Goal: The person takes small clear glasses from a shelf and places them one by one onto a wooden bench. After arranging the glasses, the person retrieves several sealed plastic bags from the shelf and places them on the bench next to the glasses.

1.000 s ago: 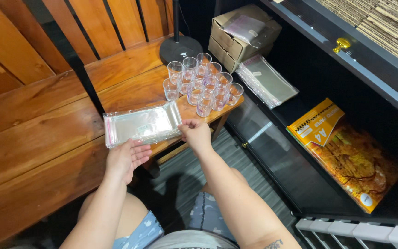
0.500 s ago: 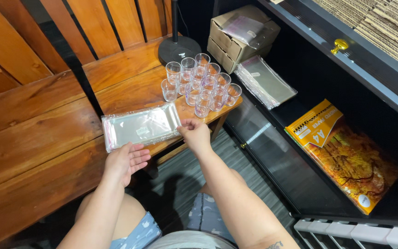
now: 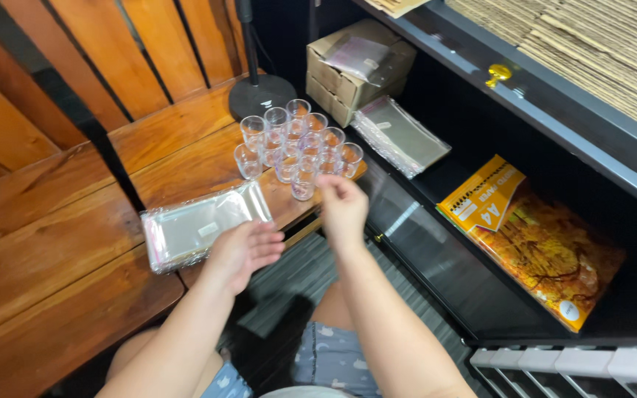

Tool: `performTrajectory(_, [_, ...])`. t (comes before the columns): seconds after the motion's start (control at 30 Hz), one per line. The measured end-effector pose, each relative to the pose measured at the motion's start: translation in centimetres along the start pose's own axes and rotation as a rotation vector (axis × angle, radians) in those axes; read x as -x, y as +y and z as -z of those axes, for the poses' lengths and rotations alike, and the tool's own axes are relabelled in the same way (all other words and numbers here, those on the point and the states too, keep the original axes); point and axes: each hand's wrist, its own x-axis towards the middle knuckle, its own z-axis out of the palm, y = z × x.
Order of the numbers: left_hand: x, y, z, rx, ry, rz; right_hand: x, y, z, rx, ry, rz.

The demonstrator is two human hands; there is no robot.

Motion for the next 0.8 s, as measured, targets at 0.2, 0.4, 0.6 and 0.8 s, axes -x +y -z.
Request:
performTrajectory(0.2, [-6.2,0.6,-10.9,-0.045,-0.193,-0.184,-7.8,1.4,6.8,-0.095,0.32,-0.019])
performTrajectory(0.4, [-12.9,0.5,-21.7,-0.213,-0.255,-0.216,-10.8,1.8,11.9,-0.102,0.492,-0.098])
performTrajectory(0.6, [-19.7,-1.9,-28.0,-0.265,-0.194,-0.199,-14.0,3.8,14.1,-0.083,0.555,-0.128])
performTrajectory(0.8, [-22.8,-2.5,-30.9,-0.367,-0.057,-0.191,-16.7,6.2,14.4,-0.031,0.543,-0.163])
